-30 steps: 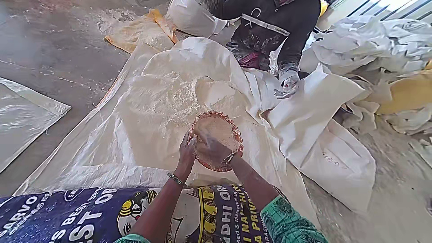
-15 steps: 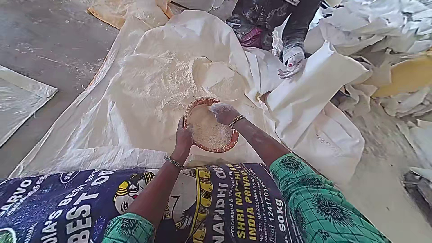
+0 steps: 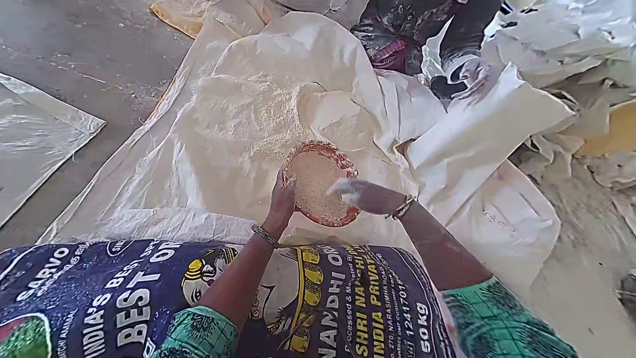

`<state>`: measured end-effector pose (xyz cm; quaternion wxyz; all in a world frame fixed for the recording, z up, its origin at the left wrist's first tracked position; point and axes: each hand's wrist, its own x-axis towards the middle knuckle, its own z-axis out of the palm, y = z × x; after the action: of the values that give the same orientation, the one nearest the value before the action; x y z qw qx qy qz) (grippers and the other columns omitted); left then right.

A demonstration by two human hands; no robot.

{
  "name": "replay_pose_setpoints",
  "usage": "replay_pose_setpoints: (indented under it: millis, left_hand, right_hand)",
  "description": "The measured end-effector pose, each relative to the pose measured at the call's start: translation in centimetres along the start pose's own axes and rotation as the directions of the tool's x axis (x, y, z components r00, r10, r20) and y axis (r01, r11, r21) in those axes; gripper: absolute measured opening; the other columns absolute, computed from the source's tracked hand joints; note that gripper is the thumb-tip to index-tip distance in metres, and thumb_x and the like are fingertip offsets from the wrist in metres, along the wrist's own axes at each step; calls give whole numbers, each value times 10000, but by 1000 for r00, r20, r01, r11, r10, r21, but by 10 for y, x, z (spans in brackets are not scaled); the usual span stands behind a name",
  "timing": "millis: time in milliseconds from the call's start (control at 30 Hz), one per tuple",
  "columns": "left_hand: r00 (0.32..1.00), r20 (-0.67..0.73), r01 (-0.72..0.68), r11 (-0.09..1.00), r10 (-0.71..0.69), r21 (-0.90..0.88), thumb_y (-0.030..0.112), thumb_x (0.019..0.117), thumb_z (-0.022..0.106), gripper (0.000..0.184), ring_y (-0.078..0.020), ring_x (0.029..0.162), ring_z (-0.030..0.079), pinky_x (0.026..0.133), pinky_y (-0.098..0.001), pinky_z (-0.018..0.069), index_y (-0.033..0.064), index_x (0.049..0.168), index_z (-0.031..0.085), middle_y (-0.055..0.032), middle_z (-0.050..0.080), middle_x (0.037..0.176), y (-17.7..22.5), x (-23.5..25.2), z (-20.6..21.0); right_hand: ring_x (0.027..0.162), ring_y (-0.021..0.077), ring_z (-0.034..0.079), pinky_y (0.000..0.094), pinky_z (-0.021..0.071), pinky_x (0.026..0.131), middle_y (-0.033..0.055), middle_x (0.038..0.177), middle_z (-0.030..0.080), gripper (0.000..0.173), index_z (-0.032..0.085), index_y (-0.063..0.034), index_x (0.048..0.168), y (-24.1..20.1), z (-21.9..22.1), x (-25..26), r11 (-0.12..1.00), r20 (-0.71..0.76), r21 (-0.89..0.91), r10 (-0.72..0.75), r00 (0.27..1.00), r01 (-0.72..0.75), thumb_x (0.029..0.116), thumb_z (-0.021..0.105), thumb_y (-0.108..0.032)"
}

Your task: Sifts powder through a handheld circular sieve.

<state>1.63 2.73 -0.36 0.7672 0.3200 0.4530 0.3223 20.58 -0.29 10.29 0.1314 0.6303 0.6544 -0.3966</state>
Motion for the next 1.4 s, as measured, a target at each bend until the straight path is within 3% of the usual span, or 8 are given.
replay_pose_setpoints:
  millis: [200, 433, 633, 833, 933, 1100, 1233, 1400]
  left_hand:
    - [1000, 26, -2, 1000, 2, 13, 193, 1110, 348, 502, -281, 1188, 578, 923, -440, 511, 88, 1594, 263, -244, 491, 1440, -10, 1, 9]
    - [981, -73, -181, 982, 178, -44, 98, 1073, 387, 538, -243, 1376, 466, 1116, -375, 390, -6, 1583, 249, -247, 384, 1556, -5, 6, 2]
    - [993, -36, -113, 990, 111, -79, 120, 1086, 381, 523, -242, 1320, 507, 1081, -386, 418, 11, 1582, 258, -239, 425, 1524, -13, 9, 13]
    - [979, -117, -179, 979, 167, -94, 74, 1075, 378, 511, -230, 1353, 481, 1095, -360, 407, -15, 1568, 277, -245, 390, 1549, -5, 1, 5]
    - [987, -126, -111, 986, 96, -123, 114, 1087, 379, 524, -259, 1339, 486, 1057, -411, 440, 31, 1589, 253, -234, 386, 1551, -4, 8, 6]
    - [988, -69, -143, 987, 138, -78, 156, 1095, 400, 514, -244, 1333, 506, 1090, -398, 423, 41, 1582, 283, -228, 445, 1514, -7, 7, 11]
    - [993, 1, -117, 991, 118, -71, 128, 1088, 400, 496, -219, 1266, 536, 1036, -375, 451, 30, 1565, 313, -227, 469, 1478, 1, 3, 7]
    - [992, -67, -111, 991, 106, -70, 146, 1091, 396, 476, -209, 1145, 588, 950, -366, 494, 31, 1551, 341, -224, 536, 1385, 0, 9, -2]
  right_hand:
    - [1447, 426, 413, 496, 281, 1218, 325, 1495, 469, 431, 470, 107, 1453, -42, 38, 21, 995, 83, -68, 80, 993, -75, 1033, 439, 13]
    - [1506, 407, 333, 506, 240, 1237, 300, 1589, 364, 523, 301, 73, 1564, -17, 8, 51, 950, -36, -47, 306, 951, -308, 1060, 407, -19]
    - [1463, 365, 407, 457, 286, 1225, 289, 1537, 435, 462, 420, 68, 1503, -51, 30, 44, 989, -34, 31, 142, 989, -141, 1047, 395, 0]
    - [1469, 414, 392, 516, 293, 1210, 303, 1551, 415, 497, 374, 61, 1534, -31, 10, 60, 945, -139, -8, 322, 937, -326, 1045, 436, -5]
    - [1439, 389, 437, 479, 307, 1210, 297, 1506, 473, 464, 457, 73, 1480, -38, 26, 39, 983, -100, -11, 180, 979, -182, 1019, 432, 28]
    - [1370, 415, 507, 567, 377, 1153, 247, 1408, 588, 365, 640, 2, 1339, 5, 20, 45, 993, -555, 11, 104, 825, -118, 991, 603, -103]
    - [1504, 433, 324, 569, 239, 1233, 278, 1593, 377, 607, 431, -2, 1533, -1, 11, 73, 971, -430, 109, 238, 871, -212, 1024, 621, -273]
    - [1431, 383, 452, 470, 306, 1214, 258, 1494, 516, 429, 560, 41, 1420, -39, 38, 66, 997, -154, -58, -59, 986, 50, 1047, 540, -169]
